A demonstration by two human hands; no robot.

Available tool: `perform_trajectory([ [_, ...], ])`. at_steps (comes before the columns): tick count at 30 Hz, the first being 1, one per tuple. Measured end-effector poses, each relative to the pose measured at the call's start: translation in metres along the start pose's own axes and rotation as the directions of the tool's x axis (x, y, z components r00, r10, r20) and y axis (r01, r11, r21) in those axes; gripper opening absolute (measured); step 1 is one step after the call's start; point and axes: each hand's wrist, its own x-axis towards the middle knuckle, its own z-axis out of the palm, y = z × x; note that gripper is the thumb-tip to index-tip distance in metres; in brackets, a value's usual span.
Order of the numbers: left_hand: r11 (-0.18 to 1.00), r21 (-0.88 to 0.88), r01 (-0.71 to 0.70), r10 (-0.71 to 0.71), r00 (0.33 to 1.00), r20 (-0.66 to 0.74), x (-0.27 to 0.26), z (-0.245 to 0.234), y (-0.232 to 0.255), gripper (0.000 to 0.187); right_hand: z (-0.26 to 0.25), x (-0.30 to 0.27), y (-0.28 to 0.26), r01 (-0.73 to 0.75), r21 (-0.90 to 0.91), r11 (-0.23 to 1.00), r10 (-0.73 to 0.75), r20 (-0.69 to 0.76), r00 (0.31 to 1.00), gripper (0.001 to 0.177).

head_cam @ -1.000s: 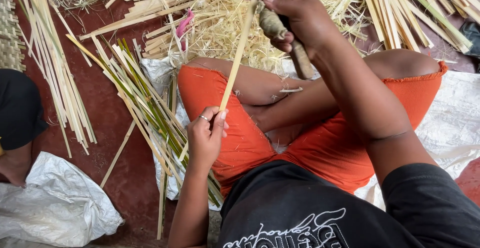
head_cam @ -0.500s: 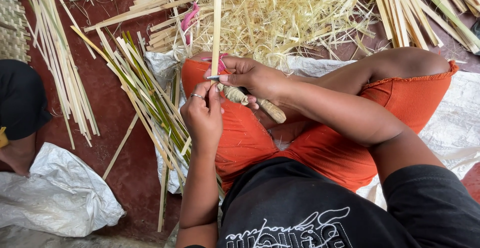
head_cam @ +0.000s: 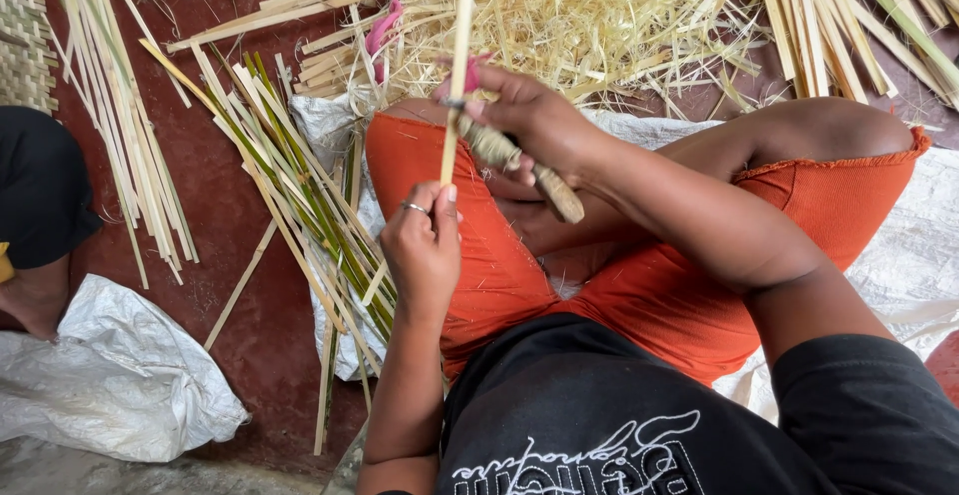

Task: The person shaves thin bamboo strips using a small knife while sitting on the floor.

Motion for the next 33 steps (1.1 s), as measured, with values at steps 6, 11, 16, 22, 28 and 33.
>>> perform_trajectory([
  [6,0.999,-0.006,-0.037,0.036,0.990,-0.135,0.013,-0.003,-0.006,0.010,0.015,-0.001,0.016,0.043,-0.150,0.988,-0.015,0.182,0.983,0.029],
  [11,0.994,0.057,-0.097,0.104,0.983,-0.149,0.015,-0.010,0.006,0.013,0.022,-0.005,0.011,0.077,-0.063,0.995,-0.068,0.135,0.989,0.025],
  [16,0.998,0.017,-0.055,0.057,0.988,-0.141,0.004,-0.001,-0.002,0.013,0.001,0.002,0.010,0.090,-0.076,0.993,-0.082,0.103,0.991,0.027],
  [22,0.998,-0.050,-0.024,0.019,0.994,-0.111,-0.003,-0.006,0.004,0.012,-0.008,0.001,0.003,0.102,-0.014,0.995,-0.100,0.108,0.989,0.025],
  [28,0.996,-0.091,0.000,-0.007,0.996,-0.084,-0.009,-0.008,0.004,0.012,-0.011,0.004,0.003,0.111,0.004,0.994,-0.111,0.090,0.990,0.026],
  [33,0.996,-0.044,-0.072,0.072,0.997,0.003,-0.018,-0.012,0.007,0.012,-0.012,0.006,-0.030,0.108,0.030,0.994,-0.106,-0.049,0.993,0.032],
])
